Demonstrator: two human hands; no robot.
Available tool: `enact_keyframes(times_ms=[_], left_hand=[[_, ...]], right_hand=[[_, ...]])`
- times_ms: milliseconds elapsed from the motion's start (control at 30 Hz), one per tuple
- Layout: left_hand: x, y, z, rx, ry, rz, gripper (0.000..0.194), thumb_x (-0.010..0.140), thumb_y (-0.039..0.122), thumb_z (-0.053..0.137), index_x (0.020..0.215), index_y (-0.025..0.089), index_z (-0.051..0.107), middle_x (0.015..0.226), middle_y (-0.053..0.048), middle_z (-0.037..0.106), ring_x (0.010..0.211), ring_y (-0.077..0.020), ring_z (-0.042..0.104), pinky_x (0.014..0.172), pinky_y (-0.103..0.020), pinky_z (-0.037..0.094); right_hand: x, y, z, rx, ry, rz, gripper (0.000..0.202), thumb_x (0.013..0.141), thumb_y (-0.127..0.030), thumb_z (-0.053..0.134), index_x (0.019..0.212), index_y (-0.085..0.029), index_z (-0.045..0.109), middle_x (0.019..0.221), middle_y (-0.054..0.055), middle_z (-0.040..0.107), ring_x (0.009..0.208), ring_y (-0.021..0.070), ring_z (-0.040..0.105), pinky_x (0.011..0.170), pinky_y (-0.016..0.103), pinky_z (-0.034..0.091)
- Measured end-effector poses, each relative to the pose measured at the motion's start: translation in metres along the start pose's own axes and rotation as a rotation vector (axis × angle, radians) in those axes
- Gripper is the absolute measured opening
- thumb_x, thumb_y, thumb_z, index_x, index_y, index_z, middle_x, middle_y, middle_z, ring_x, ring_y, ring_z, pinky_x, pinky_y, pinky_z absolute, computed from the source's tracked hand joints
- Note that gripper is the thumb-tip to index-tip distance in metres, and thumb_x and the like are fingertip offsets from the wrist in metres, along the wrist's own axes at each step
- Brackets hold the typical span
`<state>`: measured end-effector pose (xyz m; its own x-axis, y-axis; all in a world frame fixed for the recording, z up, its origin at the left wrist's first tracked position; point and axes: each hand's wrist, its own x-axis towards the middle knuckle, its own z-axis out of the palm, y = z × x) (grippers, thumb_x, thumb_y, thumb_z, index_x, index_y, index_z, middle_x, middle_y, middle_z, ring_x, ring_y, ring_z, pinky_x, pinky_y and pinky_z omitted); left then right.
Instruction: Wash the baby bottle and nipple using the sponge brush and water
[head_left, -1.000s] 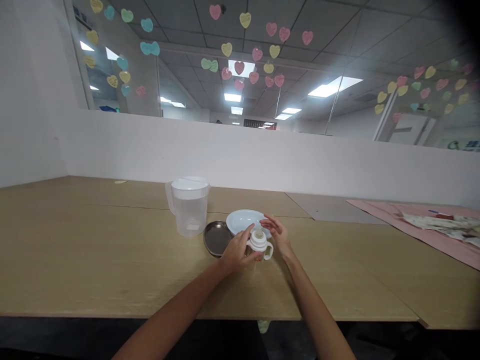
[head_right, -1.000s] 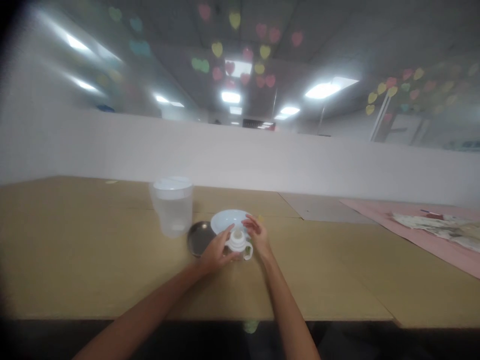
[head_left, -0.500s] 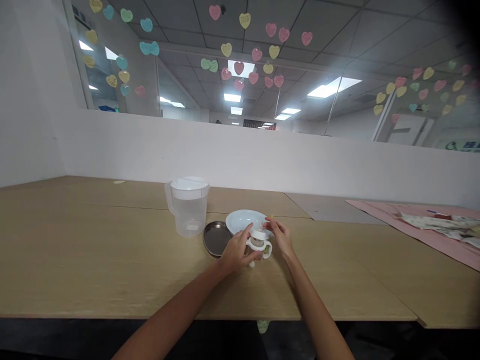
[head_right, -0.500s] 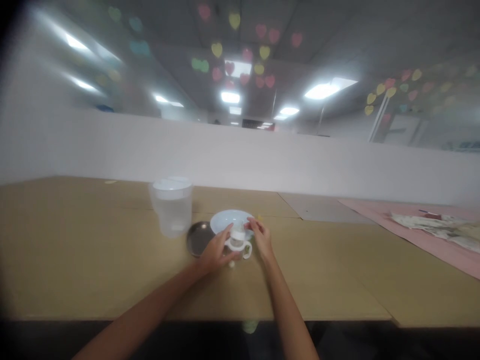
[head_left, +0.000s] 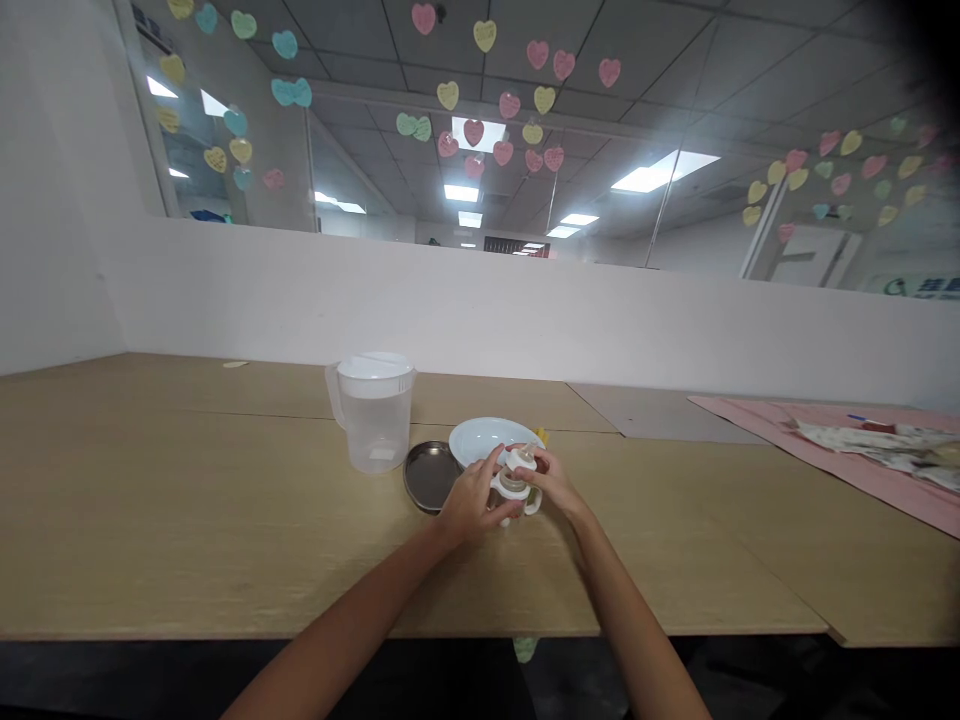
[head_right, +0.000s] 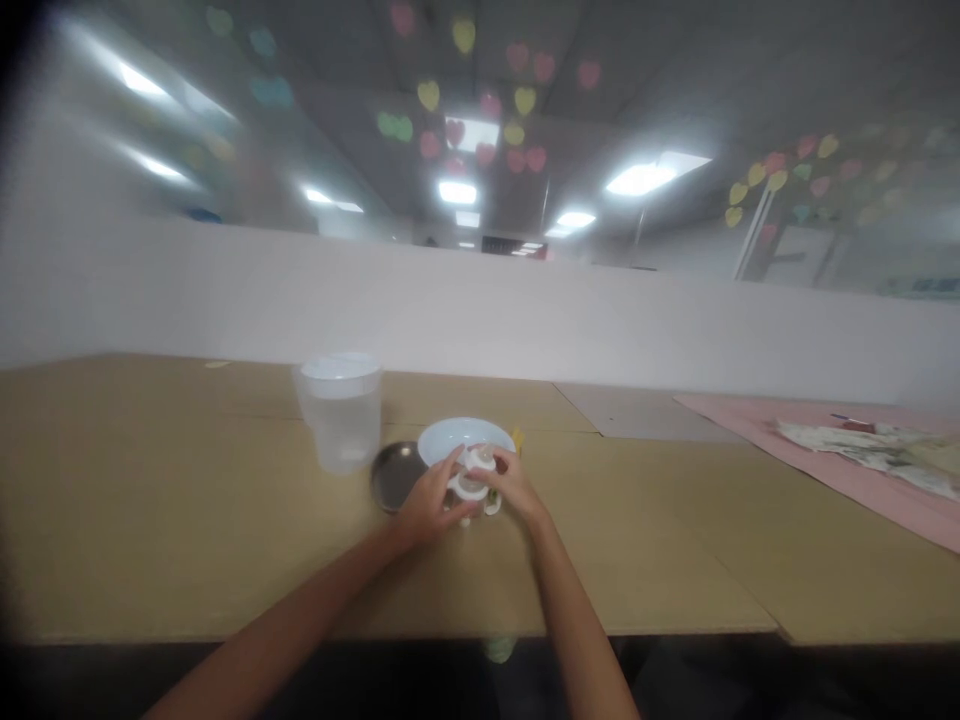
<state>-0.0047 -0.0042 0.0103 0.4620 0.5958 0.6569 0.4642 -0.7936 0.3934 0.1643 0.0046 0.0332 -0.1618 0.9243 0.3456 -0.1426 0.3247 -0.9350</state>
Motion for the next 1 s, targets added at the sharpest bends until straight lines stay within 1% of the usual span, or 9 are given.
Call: enact_keyframes(times_ms=[133, 200, 267, 367, 433, 500, 633, 800, 1000], left_hand=[[0.0, -0.002, 0.001, 0.008, -0.007, -0.005, 0.077, 0.077, 0.049, 0.05, 0.136, 0.014, 0.015, 0.111, -0.013, 0.055, 0.104, -0.0241, 0.051, 0.089, -0.039, 0.039], [0.0, -0.001, 0.001, 0.012, -0.009, -0.011, 0.077, 0.077, 0.05, 0.05, 0.136, 0.014, 0.016, 0.11, -0.013, 0.055, 0.103, -0.0242, 0.051, 0.089, -0.039, 0.04], [0.001, -0.001, 0.0, 0.017, -0.009, -0.012, 0.076, 0.077, 0.05, 0.05, 0.135, 0.014, 0.018, 0.11, -0.013, 0.056, 0.102, -0.0241, 0.051, 0.088, -0.039, 0.04], [0.001, 0.001, -0.001, 0.02, -0.005, 0.0, 0.074, 0.078, 0.05, 0.049, 0.135, 0.013, 0.019, 0.109, -0.013, 0.056, 0.101, -0.0236, 0.052, 0.088, -0.038, 0.04], [0.001, 0.002, -0.001, 0.02, 0.001, 0.011, 0.074, 0.078, 0.05, 0.049, 0.135, 0.014, 0.019, 0.108, -0.012, 0.056, 0.101, -0.0236, 0.052, 0.087, -0.038, 0.04], [0.001, 0.003, -0.001, 0.019, 0.007, 0.019, 0.074, 0.078, 0.05, 0.048, 0.135, 0.014, 0.019, 0.107, -0.012, 0.057, 0.101, -0.0236, 0.052, 0.087, -0.038, 0.04], [0.002, 0.002, 0.0, 0.021, 0.011, 0.019, 0.075, 0.077, 0.051, 0.049, 0.135, 0.014, 0.019, 0.107, -0.012, 0.057, 0.1, -0.0233, 0.052, 0.087, -0.037, 0.04], [0.001, 0.001, 0.0, 0.022, 0.01, 0.02, 0.073, 0.077, 0.051, 0.05, 0.134, 0.015, 0.022, 0.108, -0.012, 0.056, 0.098, -0.0225, 0.052, 0.087, -0.037, 0.04], [0.001, 0.001, 0.0, 0.022, 0.012, 0.018, 0.07, 0.077, 0.05, 0.05, 0.133, 0.015, 0.026, 0.105, -0.011, 0.056, 0.096, -0.0219, 0.052, 0.086, -0.036, 0.041]], right_hand=[[-0.001, 0.0, 0.001, 0.16, 0.126, -0.004, 0.041, 0.051, -0.026, 0.077, 0.09, -0.02, 0.063, 0.083, 0.0, 0.062, 0.07, 0.0122, 0.056, 0.063, 0.023, 0.045], [0.0, 0.0, 0.0, 0.259, 0.146, 0.008, 0.044, 0.051, -0.024, 0.077, 0.092, -0.021, 0.061, 0.08, -0.002, 0.061, 0.063, 0.0092, 0.054, 0.058, 0.021, 0.045], [0.001, 0.0, -0.002, 0.355, 0.144, 0.0, 0.045, 0.052, -0.022, 0.077, 0.093, -0.022, 0.06, 0.08, -0.003, 0.06, 0.06, 0.0078, 0.053, 0.058, 0.021, 0.045], [0.004, 0.001, -0.006, 0.496, 0.165, -0.058, 0.043, 0.052, -0.019, 0.076, 0.092, -0.024, 0.06, 0.084, -0.003, 0.061, 0.068, 0.0085, 0.056, 0.068, 0.022, 0.048], [0.004, 0.0, -0.009, 0.582, 0.189, -0.089, 0.042, 0.052, -0.018, 0.076, 0.091, -0.025, 0.06, 0.087, -0.003, 0.061, 0.076, 0.0092, 0.058, 0.076, 0.023, 0.048], [0.003, 0.0, -0.012, 0.651, 0.196, -0.101, 0.041, 0.052, -0.017, 0.075, 0.089, -0.025, 0.061, 0.089, -0.002, 0.061, 0.081, 0.0092, 0.058, 0.082, 0.022, 0.048], [0.001, -0.002, -0.016, 0.782, 0.223, -0.113, 0.039, 0.051, -0.012, 0.074, 0.086, -0.023, 0.061, 0.09, -0.002, 0.061, 0.085, 0.0089, 0.058, 0.082, 0.019, 0.05], [0.004, -0.001, -0.022, 0.961, 0.339, -0.139, 0.033, 0.054, -0.006, 0.07, 0.082, -0.019, 0.059, 0.083, -0.002, 0.062, 0.087, 0.0091, 0.059, 0.083, 0.019, 0.051], [0.011, 0.006, -0.026, 0.944, 0.399, -0.121, 0.027, 0.062, -0.003, 0.065, 0.082, -0.018, 0.056, 0.08, -0.001, 0.062, 0.086, 0.0085, 0.06, 0.085, 0.019, 0.051]])
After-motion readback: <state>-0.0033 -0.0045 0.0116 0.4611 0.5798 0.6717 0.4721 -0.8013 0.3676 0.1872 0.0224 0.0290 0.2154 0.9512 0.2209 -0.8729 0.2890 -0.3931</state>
